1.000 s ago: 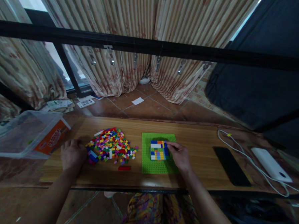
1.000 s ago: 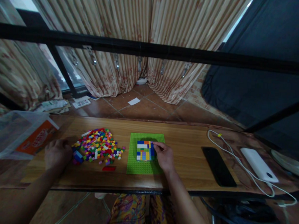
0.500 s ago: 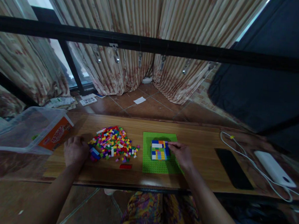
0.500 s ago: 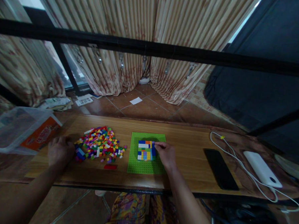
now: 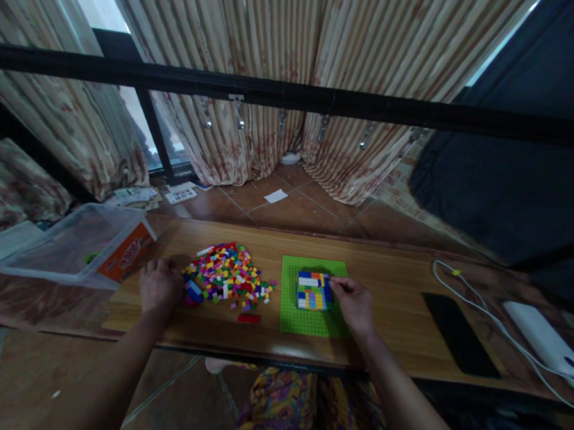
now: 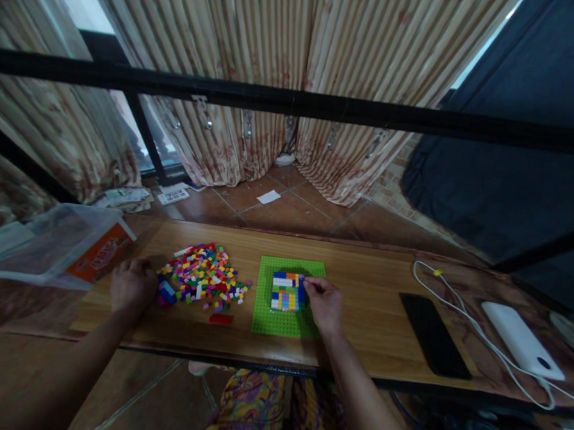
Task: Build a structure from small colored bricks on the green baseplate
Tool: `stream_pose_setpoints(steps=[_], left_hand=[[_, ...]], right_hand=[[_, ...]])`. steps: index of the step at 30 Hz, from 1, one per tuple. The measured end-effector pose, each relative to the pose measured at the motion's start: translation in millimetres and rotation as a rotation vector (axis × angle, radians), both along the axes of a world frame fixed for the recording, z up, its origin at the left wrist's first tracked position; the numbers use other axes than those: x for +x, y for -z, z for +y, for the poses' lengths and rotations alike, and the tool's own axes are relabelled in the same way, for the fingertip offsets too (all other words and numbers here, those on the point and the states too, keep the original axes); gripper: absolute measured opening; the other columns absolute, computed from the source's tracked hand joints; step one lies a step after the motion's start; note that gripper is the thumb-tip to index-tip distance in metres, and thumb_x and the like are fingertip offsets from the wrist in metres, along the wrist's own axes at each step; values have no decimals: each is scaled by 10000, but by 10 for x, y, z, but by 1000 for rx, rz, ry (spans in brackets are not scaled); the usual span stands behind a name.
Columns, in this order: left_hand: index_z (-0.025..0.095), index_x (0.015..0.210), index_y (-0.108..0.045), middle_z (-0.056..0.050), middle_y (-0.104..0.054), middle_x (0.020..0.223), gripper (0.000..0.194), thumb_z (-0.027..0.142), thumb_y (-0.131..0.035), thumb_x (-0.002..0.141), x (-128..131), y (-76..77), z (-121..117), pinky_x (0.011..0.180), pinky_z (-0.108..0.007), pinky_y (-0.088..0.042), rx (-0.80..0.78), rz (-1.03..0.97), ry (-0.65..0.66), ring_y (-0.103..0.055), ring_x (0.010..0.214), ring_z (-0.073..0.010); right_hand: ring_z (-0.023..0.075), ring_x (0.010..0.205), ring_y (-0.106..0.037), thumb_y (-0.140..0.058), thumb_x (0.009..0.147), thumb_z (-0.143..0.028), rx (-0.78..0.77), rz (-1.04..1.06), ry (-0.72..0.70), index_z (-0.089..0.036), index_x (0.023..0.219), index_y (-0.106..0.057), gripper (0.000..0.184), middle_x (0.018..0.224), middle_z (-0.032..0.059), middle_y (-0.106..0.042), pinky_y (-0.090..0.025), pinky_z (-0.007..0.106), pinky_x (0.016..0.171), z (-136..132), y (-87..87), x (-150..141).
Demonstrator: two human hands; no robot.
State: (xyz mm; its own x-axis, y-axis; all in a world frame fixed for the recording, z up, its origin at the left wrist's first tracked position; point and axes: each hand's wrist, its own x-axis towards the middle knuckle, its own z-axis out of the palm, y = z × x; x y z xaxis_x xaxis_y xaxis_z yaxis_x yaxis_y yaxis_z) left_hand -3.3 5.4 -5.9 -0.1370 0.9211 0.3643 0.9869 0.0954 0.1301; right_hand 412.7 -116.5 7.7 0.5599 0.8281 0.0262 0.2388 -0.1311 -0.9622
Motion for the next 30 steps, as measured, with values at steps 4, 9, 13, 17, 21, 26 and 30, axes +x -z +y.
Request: stream_pose_setpoints(steps=[4,9,13,17,21,26,30], left_hand=[[105,990,-639,-169,-625,987,286,182,-421,821,45,-51,-54,887,-415,-437,-11,-6,-2,-558,975,-300],[112,963,-638,-165,-628,984,266,164,-406,843,66,-49,-79,880,-394,-438,6,-15,-19,-552,985,-291],[127,961,-636,-154,-629,985,253,145,-416,839,69,-25,-87,862,-388,-441,7,-31,-28,-552,972,-286],[133,957,-638,-147,-629,992,248,136,-424,833,81,-20,-97,858,-385,-443,-3,-55,-34,-548,963,-282],[133,998,-634,-140,-625,1011,261,133,-436,827,84,-18,-105,871,-379,-442,-1,-80,-50,-540,1008,-283],[142,1002,-637,-130,-624,1014,263,142,-427,842,73,-2,-101,887,-390,-433,-15,-94,-45,-540,993,-274],[135,1009,-638,-141,-620,1032,279,134,-410,849,85,-2,-102,881,-401,-434,-9,-118,-50,-533,1007,-279]], right_hand=[[216,722,-671,-671,693,-496,6,-58,-7,-170,806,-741,352,798,79,-752,-512,340,684,-64,36,16],[245,748,-674,-653,731,-507,48,-182,106,-149,828,-723,378,812,117,-743,-506,367,708,-98,-58,-4],[216,801,-668,-620,796,-487,108,-225,-49,-182,913,-716,341,894,84,-732,-513,342,737,-81,-290,-394],[191,853,-647,-558,878,-380,195,-313,-423,-218,935,-699,222,915,49,-705,-503,325,780,7,-382,-992],[196,916,-620,-530,898,-234,207,-476,-680,-231,983,-679,171,963,44,-675,-489,335,830,114,-317,-1555],[230,993,-565,-552,865,-132,233,-711,-795,-225,978,-677,193,1011,63,-640,-461,375,908,250,-246,-1997],[239,989,-550,-540,862,-123,224,-800,-838,-233,965,-681,206,999,70,-623,-449,398,929,356,-162,-2024]])
